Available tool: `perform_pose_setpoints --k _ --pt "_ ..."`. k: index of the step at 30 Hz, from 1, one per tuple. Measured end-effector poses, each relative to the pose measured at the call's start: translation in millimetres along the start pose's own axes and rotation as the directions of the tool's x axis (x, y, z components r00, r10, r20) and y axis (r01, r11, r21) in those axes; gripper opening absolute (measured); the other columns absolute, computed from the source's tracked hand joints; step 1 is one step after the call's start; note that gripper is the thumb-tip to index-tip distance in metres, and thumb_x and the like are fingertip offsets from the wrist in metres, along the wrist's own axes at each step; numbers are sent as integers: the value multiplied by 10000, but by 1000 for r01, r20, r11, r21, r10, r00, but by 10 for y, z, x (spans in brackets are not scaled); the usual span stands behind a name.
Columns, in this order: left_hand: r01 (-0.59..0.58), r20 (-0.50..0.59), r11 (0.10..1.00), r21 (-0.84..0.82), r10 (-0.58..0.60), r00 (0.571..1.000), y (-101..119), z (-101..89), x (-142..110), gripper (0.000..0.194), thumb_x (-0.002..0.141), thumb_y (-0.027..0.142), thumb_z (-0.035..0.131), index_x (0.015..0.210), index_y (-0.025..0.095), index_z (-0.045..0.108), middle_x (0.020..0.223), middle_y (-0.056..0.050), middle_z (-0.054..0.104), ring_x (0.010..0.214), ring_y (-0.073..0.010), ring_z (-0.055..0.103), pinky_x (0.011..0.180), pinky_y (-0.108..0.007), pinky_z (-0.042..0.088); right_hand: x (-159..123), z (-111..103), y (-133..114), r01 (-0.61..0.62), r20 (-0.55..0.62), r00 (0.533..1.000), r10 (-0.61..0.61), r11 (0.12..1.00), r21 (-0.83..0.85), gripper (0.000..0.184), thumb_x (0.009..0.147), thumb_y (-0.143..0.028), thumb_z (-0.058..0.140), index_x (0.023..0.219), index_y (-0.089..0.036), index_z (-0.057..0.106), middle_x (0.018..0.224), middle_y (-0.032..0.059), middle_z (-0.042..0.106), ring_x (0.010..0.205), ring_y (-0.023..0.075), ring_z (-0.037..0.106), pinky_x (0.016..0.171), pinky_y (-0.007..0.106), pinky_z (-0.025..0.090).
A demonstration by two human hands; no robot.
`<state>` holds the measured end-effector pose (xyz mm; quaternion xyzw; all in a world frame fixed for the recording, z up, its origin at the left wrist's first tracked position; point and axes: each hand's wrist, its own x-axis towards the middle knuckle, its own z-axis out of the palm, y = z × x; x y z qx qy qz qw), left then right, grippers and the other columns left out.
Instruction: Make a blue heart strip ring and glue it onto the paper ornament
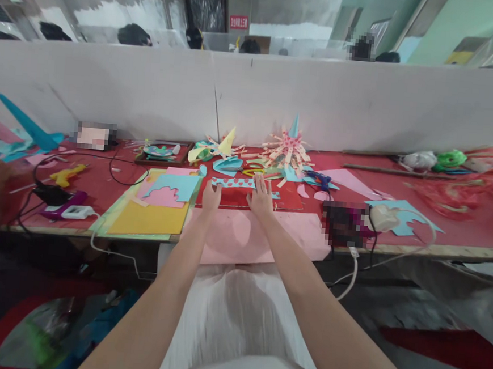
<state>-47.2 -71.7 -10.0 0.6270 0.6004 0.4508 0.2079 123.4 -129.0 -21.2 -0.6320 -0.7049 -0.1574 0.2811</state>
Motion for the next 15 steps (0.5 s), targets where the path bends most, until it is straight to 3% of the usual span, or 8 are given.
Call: perform_pose_setpoints --k 2,4,5,7,9,10,12,15 --pt "-169 -103 969 182 190 976 72 -13 -101 548 817 313 481 1309 82 413 1346 -199 459 1283 -284 397 1057 -418 319 0 -5 -4 -5 6 1000 5 1000 -8 285 845 -176 403 897 -65 660 1444 195 335 1378 280 223 1107 535 158" --pt "-413 19 846 337 432 902 147 -14 -189 603 821 315 481 1362 81 354 1442 -194 333 1362 -281 267 1127 -450 176 -2 -13 -8 -14 7 1000 14 1000 -14 291 844 -177 413 955 -49 649 1446 202 325 1379 282 221 1107 532 156" --pt "-540 135 756 370 532 836 181 -10 -221 590 828 320 477 1365 103 362 1460 -179 309 1376 -276 237 1137 -465 127 -3 -18 -9 -21 4 1000 21 1000 -17 302 844 -179 419 1002 -41 636 1450 206 316 1381 279 214 1106 534 155" --pt "-747 366 561 357 652 664 233 5 -257 513 843 308 458 1335 165 423 1474 -141 299 1384 -263 224 1138 -494 85 -6 -30 -12 -32 0 999 32 999 -21 332 846 -181 426 1085 -35 604 1455 208 302 1388 273 195 1103 539 154" --pt "-862 518 405 305 688 507 265 23 -261 435 847 280 451 1270 191 499 1475 -129 303 1378 -260 243 1132 -512 97 -5 -42 -15 -19 15 1000 20 999 -29 346 850 -173 422 1119 -35 591 1456 206 302 1391 273 185 1102 538 154" --pt "-889 559 355 291 691 459 274 32 -256 408 845 269 454 1237 182 529 1473 -137 301 1373 -264 254 1129 -519 108 -3 -48 -18 0 29 1000 1 999 -33 347 853 -164 415 1120 -33 593 1453 206 307 1391 273 183 1104 535 153" --pt "-908 591 302 290 690 418 281 48 -242 381 842 260 460 1194 152 560 1467 -161 301 1366 -277 268 1124 -534 122 3 -58 -27 41 52 998 -39 999 -35 349 857 -148 401 1120 -28 597 1450 205 314 1392 273 179 1108 528 155" --pt "-900 582 299 318 688 434 277 71 -230 370 847 267 456 1171 132 572 1457 -172 311 1365 -280 271 1121 -548 129 14 -64 -42 78 44 996 -76 996 -31 362 859 -137 391 1138 -31 595 1453 194 313 1396 271 167 1114 525 152"
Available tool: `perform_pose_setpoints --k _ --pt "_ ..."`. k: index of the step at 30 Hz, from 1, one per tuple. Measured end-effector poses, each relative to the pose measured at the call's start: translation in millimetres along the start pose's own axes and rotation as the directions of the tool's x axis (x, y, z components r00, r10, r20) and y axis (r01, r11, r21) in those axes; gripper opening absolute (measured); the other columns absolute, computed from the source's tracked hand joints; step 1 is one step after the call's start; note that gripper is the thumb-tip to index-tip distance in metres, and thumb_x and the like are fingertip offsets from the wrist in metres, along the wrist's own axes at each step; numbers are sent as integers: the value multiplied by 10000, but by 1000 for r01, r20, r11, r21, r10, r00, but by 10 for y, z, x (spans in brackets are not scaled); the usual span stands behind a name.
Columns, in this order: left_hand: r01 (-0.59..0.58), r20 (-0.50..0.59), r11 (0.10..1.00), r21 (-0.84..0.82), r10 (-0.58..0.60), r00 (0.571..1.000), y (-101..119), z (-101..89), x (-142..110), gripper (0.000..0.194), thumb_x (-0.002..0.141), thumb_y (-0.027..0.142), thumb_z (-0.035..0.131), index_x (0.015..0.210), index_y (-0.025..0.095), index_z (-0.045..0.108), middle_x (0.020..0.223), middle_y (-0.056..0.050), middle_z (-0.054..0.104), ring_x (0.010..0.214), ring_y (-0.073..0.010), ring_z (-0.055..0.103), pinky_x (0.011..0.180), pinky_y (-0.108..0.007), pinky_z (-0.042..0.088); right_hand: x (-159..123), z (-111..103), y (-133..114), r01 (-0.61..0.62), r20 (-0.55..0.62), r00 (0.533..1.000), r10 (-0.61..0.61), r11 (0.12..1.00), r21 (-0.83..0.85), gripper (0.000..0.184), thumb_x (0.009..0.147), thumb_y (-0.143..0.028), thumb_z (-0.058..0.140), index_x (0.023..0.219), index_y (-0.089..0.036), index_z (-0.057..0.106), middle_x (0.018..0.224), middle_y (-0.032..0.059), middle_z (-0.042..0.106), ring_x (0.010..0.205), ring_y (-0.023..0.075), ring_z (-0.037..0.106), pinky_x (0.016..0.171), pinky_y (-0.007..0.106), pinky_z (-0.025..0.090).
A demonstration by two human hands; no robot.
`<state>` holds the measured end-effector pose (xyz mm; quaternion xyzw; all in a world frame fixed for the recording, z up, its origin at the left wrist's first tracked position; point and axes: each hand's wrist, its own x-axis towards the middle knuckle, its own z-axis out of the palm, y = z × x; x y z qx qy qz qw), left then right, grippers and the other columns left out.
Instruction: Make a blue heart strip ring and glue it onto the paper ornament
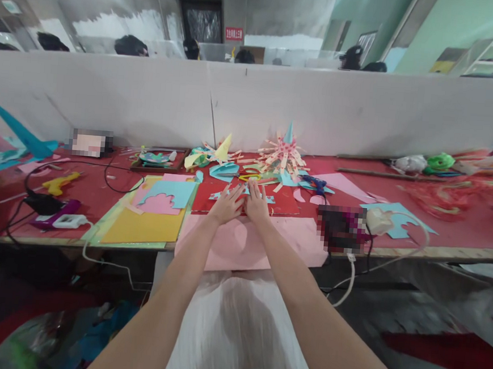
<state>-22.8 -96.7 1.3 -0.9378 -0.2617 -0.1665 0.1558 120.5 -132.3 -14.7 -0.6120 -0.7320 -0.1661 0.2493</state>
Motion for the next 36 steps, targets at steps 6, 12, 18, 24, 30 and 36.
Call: perform_pose_setpoints --k 6,12,18,24,30,36 --pt "79 21 996 35 -80 997 20 31 35 343 849 190 387 1072 100 631 1469 -152 288 1376 -258 248 1136 -516 128 30 4 -22 170 19 985 -170 985 -32 395 851 -72 338 1147 -5 591 1430 191 361 1394 249 183 1143 494 113" --pt "204 22 979 0 -204 979 39 47 39 452 838 139 318 1211 39 553 1469 -165 278 1383 -251 224 1140 -498 125 26 30 -39 89 -35 995 -89 996 -12 439 858 -71 314 1239 -9 523 1446 178 336 1396 248 169 1134 492 141" --pt "319 -65 948 0 -319 946 16 87 -3 442 807 162 368 1180 36 571 1464 -179 284 1376 -283 239 1132 -519 120 -7 94 -18 -94 -82 992 95 995 17 444 809 -80 391 1225 -13 530 1457 205 293 1392 271 181 1113 515 158" --pt "534 -128 841 -85 -541 831 -45 130 -58 345 791 207 441 1058 80 620 1468 -179 279 1377 -290 236 1132 -520 135 -53 126 36 -298 -137 942 307 951 86 480 794 -84 392 1258 6 478 1450 233 301 1386 264 202 1085 485 228" --pt "597 -82 783 -171 -616 784 -66 130 -78 344 814 206 426 1083 61 585 1481 -191 246 1398 -274 172 1144 -497 122 -72 96 57 -296 -129 941 313 945 137 409 834 -155 405 1202 -13 514 1448 214 321 1379 256 215 1077 429 280" --pt "611 -115 761 -219 -642 758 -105 141 -114 303 827 220 444 1067 87 573 1471 -184 282 1382 -266 230 1131 -442 219 -78 90 41 -289 -156 935 317 941 178 416 849 -172 406 1230 -27 484 1438 213 340 1374 238 229 1073 427 297"
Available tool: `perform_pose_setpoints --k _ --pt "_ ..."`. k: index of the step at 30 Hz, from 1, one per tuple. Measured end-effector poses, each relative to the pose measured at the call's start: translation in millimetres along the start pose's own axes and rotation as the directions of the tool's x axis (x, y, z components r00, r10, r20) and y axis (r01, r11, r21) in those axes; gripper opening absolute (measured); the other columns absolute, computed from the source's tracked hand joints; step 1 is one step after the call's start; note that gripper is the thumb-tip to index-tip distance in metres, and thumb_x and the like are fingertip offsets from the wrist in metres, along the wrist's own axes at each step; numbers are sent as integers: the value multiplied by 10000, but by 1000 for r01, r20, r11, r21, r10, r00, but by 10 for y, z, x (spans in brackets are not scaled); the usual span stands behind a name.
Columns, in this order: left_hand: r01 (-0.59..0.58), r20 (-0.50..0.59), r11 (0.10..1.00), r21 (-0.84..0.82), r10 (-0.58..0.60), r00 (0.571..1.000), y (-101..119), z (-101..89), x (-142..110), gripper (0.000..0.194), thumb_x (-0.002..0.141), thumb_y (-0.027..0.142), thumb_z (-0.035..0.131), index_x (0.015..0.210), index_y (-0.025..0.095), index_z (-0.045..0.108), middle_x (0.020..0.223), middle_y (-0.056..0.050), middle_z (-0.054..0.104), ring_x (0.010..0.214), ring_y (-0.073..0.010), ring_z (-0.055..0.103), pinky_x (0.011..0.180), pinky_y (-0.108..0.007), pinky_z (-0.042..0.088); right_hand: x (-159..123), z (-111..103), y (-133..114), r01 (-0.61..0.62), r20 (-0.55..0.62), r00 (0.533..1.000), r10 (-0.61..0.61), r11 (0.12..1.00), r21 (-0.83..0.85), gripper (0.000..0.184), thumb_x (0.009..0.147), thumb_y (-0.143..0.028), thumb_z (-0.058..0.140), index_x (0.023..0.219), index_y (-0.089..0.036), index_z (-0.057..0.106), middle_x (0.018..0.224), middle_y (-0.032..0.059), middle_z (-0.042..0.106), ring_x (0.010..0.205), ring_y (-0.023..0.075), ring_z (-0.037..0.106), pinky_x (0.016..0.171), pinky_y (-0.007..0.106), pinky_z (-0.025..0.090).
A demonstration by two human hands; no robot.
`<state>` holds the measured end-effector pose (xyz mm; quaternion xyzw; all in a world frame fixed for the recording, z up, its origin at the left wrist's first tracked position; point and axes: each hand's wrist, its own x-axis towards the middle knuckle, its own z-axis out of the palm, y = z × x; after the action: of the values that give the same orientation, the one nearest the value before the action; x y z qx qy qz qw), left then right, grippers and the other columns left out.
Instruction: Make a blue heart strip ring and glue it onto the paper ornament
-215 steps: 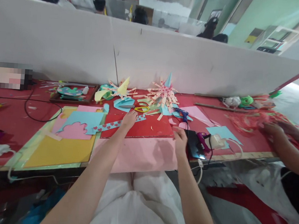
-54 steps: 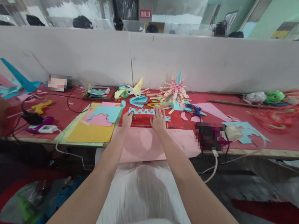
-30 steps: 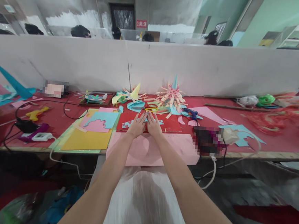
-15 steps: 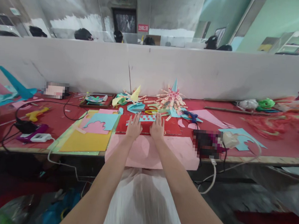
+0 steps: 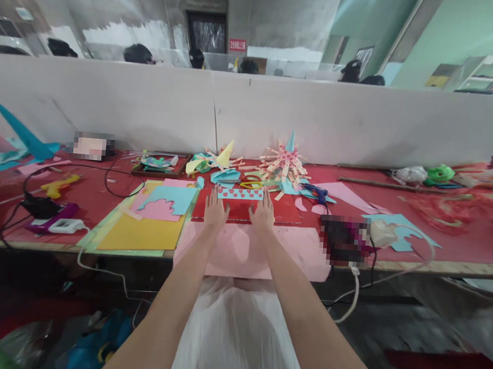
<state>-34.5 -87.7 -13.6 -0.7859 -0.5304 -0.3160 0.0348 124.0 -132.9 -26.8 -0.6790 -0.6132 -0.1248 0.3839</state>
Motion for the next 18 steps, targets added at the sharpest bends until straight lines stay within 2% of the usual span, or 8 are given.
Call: perform_pose_setpoints --k 5,12,15,18 --pt "33 -23 996 -88 -35 999 -32 17 12 390 813 198 472 1182 73 491 1456 -199 306 1373 -271 251 1118 -434 251 -4 25 17 -4 -26 1000 5 999 47 384 843 -171 407 1190 -42 511 1424 203 366 1370 238 243 1068 420 310" --pt "16 -55 947 -322 -35 998 -75 27 6 129 782 194 521 898 154 559 1460 -167 306 1357 -300 274 1108 -462 241 21 71 66 -33 -44 998 40 987 158 368 840 -162 407 1180 -67 510 1424 197 365 1375 236 235 1076 439 300" --pt "76 -50 878 -472 -113 992 -48 23 10 48 749 194 562 784 180 532 1453 -149 317 1330 -321 314 1091 -470 253 28 89 71 -40 -39 998 46 986 160 350 839 -170 413 1150 -60 530 1416 204 374 1368 246 251 1072 438 307" --pt "226 -8 707 -670 -311 950 51 47 58 116 726 208 593 687 193 486 1378 -125 420 1259 -308 404 1046 -453 305 29 95 74 -39 -35 998 45 985 166 357 832 -169 423 1152 -50 529 1418 208 372 1367 251 249 1076 443 298"
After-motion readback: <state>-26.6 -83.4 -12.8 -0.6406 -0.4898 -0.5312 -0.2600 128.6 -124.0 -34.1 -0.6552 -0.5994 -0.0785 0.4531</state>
